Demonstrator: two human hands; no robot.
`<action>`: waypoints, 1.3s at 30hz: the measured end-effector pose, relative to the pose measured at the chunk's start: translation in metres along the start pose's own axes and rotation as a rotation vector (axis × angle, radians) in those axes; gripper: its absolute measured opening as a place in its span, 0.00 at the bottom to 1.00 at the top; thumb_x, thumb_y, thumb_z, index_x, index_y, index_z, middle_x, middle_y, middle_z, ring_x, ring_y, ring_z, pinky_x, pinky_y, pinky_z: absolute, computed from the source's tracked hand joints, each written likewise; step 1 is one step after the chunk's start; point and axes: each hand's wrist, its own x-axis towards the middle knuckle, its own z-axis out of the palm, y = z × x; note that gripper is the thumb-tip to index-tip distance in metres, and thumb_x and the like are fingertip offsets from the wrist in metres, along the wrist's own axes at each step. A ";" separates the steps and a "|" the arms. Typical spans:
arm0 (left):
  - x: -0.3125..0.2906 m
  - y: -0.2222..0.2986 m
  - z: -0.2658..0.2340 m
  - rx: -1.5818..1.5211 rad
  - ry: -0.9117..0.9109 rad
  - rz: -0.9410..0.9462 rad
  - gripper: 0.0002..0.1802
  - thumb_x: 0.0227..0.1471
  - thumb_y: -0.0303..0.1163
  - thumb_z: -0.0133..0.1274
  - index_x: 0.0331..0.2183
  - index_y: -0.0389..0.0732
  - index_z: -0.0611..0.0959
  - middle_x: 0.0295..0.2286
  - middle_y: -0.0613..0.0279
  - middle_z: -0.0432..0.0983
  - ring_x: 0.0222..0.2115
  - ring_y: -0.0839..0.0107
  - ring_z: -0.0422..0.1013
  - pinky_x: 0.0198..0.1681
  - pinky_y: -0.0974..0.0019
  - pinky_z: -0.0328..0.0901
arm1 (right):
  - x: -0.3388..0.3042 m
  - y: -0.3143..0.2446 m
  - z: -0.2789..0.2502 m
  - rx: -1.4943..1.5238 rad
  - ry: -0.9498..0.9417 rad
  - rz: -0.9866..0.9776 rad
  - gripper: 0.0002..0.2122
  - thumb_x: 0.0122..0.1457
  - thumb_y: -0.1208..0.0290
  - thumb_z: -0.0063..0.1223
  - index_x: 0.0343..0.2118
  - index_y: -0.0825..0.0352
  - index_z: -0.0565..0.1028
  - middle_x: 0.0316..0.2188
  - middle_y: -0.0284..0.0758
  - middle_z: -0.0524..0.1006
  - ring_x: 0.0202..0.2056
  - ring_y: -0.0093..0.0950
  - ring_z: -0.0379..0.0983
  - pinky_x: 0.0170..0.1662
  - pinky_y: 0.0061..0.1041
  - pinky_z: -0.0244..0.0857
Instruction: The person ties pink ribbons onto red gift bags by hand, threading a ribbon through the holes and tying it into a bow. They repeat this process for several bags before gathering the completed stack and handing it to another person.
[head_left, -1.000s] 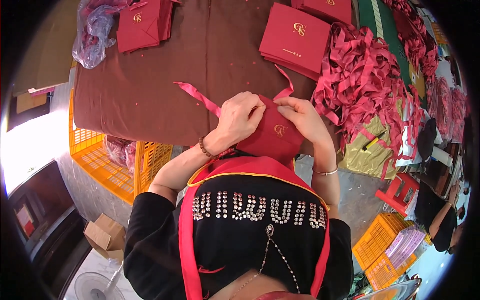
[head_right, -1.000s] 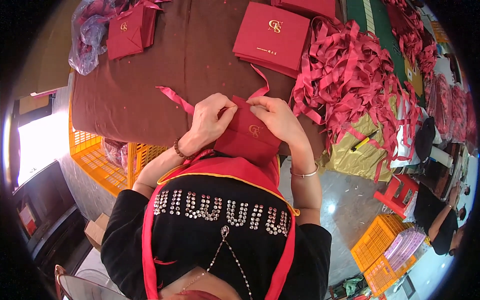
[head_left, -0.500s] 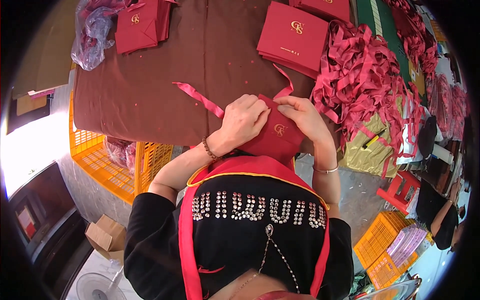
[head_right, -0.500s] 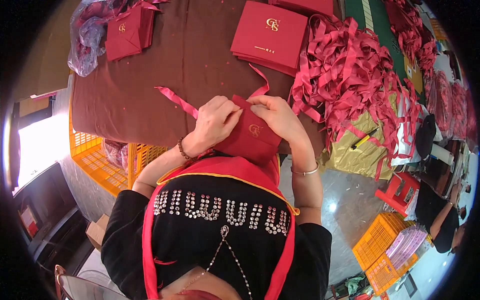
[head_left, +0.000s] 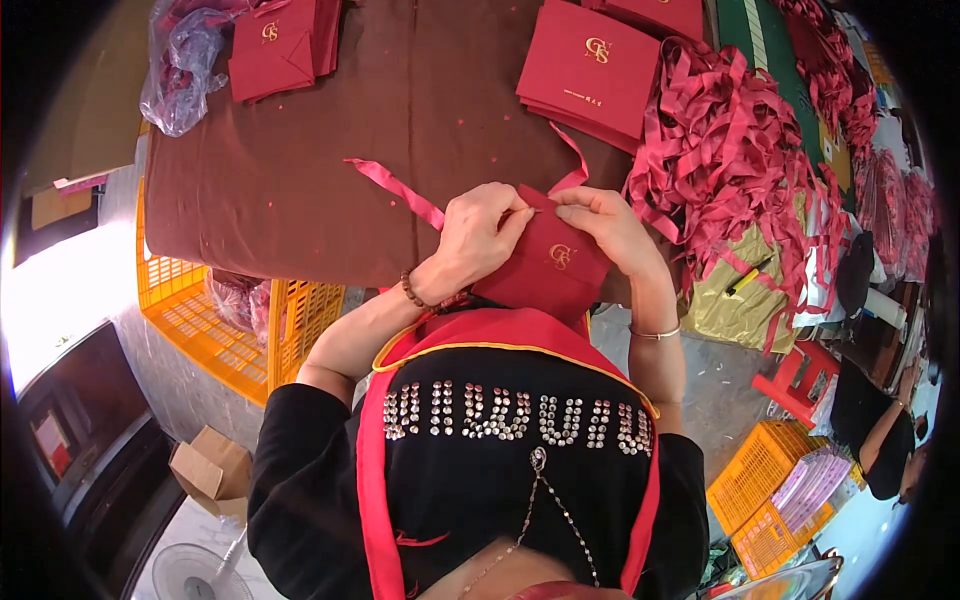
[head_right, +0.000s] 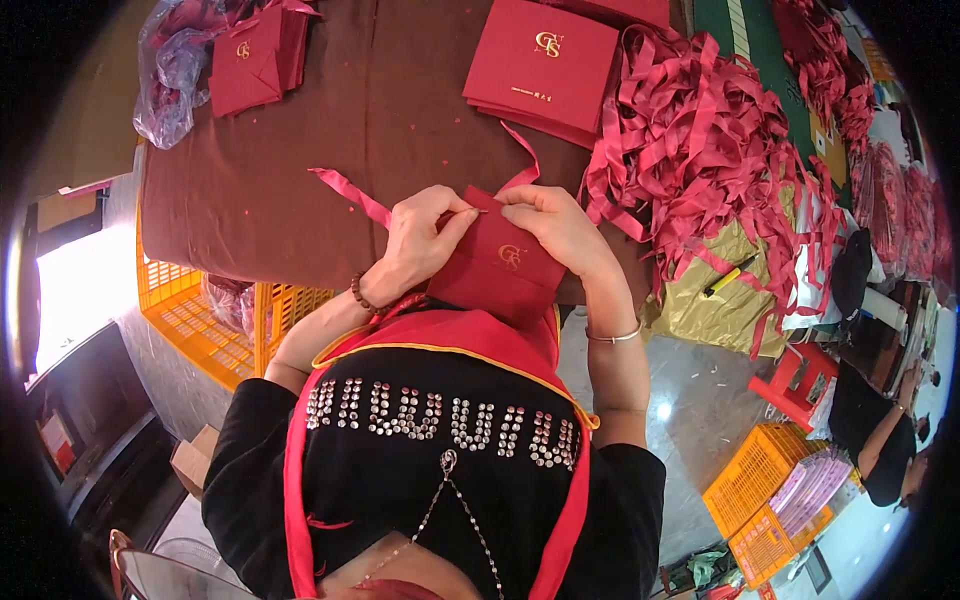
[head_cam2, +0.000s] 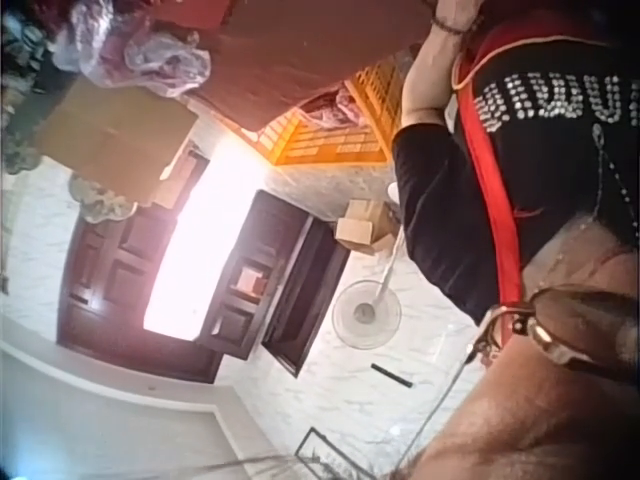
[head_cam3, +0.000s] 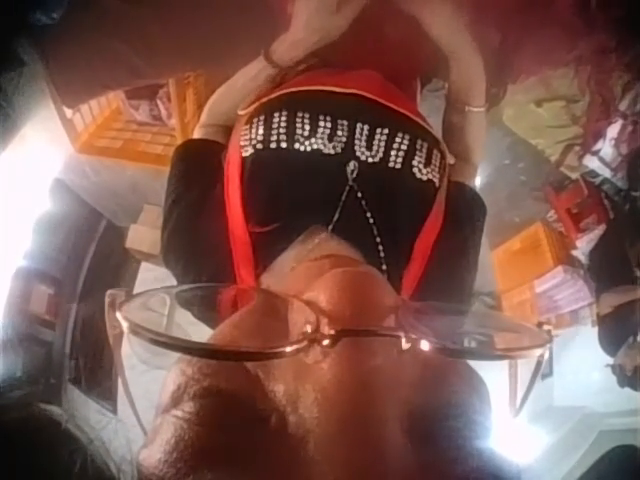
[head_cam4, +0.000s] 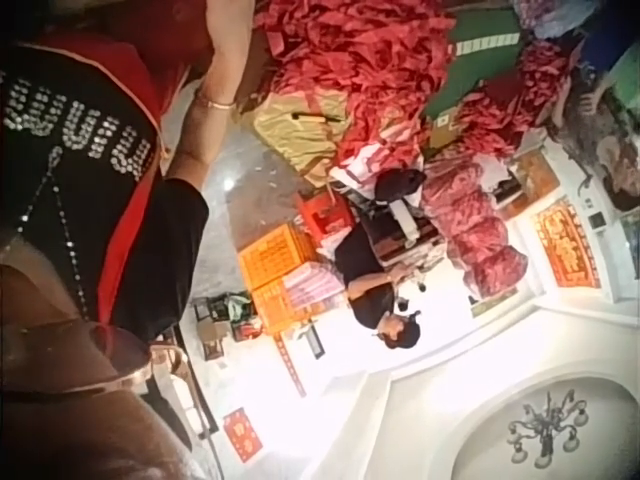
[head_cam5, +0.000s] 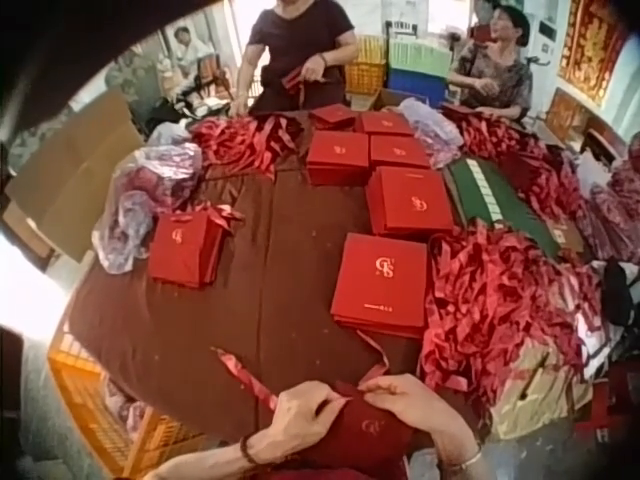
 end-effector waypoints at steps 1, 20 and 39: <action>0.000 0.000 -0.001 0.001 0.002 -0.001 0.05 0.42 0.26 0.57 0.22 0.35 0.77 0.19 0.56 0.71 0.20 0.63 0.69 0.23 0.65 0.62 | 0.000 0.000 0.001 -0.001 -0.002 0.000 0.14 0.55 0.72 0.48 0.41 0.76 0.73 0.33 0.31 0.76 0.37 0.17 0.68 0.43 0.17 0.61; 0.003 0.002 0.004 0.202 0.031 0.155 0.07 0.41 0.27 0.54 0.19 0.38 0.73 0.19 0.56 0.69 0.22 0.58 0.69 0.25 0.57 0.63 | -0.001 -0.003 0.004 0.046 -0.019 0.006 0.13 0.56 0.74 0.47 0.42 0.74 0.72 0.35 0.31 0.75 0.37 0.17 0.69 0.43 0.17 0.62; 0.007 0.006 0.002 0.352 0.020 0.298 0.08 0.40 0.24 0.55 0.18 0.38 0.71 0.17 0.57 0.68 0.21 0.58 0.68 0.23 0.59 0.62 | -0.003 0.000 0.006 -0.004 -0.019 -0.032 0.12 0.57 0.77 0.47 0.43 0.75 0.72 0.36 0.29 0.75 0.37 0.15 0.67 0.42 0.15 0.61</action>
